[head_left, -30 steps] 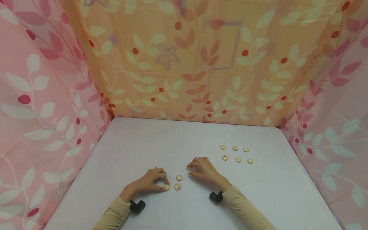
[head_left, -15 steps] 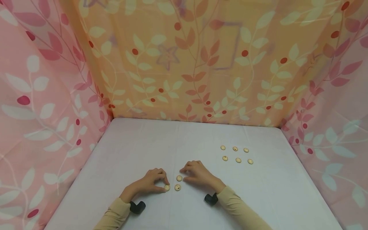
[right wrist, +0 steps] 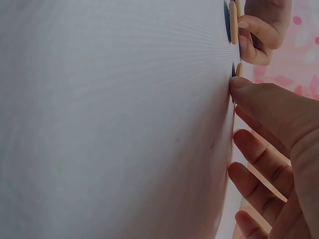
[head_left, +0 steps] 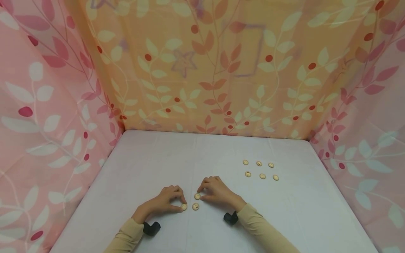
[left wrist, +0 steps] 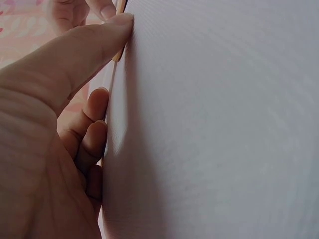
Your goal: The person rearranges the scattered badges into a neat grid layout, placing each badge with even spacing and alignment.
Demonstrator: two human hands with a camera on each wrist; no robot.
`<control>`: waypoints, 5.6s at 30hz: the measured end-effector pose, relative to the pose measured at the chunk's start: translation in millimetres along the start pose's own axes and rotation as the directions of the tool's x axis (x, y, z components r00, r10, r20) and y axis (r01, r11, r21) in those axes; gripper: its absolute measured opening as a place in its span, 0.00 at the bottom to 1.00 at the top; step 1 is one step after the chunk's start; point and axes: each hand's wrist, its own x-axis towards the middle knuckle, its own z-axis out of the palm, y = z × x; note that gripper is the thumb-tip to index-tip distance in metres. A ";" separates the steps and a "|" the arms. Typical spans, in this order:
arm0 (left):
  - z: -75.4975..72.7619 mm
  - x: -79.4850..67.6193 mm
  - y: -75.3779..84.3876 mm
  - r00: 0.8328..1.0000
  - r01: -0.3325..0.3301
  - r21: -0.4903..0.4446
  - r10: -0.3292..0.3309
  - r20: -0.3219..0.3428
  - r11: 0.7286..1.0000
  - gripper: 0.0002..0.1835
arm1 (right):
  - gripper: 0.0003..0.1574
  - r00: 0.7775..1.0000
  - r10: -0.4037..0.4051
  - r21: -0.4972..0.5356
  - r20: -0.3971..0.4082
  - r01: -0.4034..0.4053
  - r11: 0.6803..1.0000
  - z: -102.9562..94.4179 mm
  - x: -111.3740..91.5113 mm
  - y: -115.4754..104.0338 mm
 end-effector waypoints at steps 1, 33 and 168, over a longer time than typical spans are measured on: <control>-0.1 -0.1 0.0 1.000 -0.004 0.002 0.004 -0.004 1.000 0.10 | 0.14 1.000 -0.001 -0.003 0.000 0.001 1.000 0.1 0.2 -0.1; -0.8 -0.2 1.3 1.000 0.014 -0.016 -0.014 0.012 1.000 0.11 | 0.12 0.997 0.042 -0.038 0.063 -0.040 0.999 3.3 9.1 -6.2; -3.7 -0.1 5.3 0.999 0.049 -0.042 -0.048 0.025 0.998 0.10 | 0.15 0.848 0.506 0.110 -0.157 -0.494 0.862 -61.4 -133.5 92.5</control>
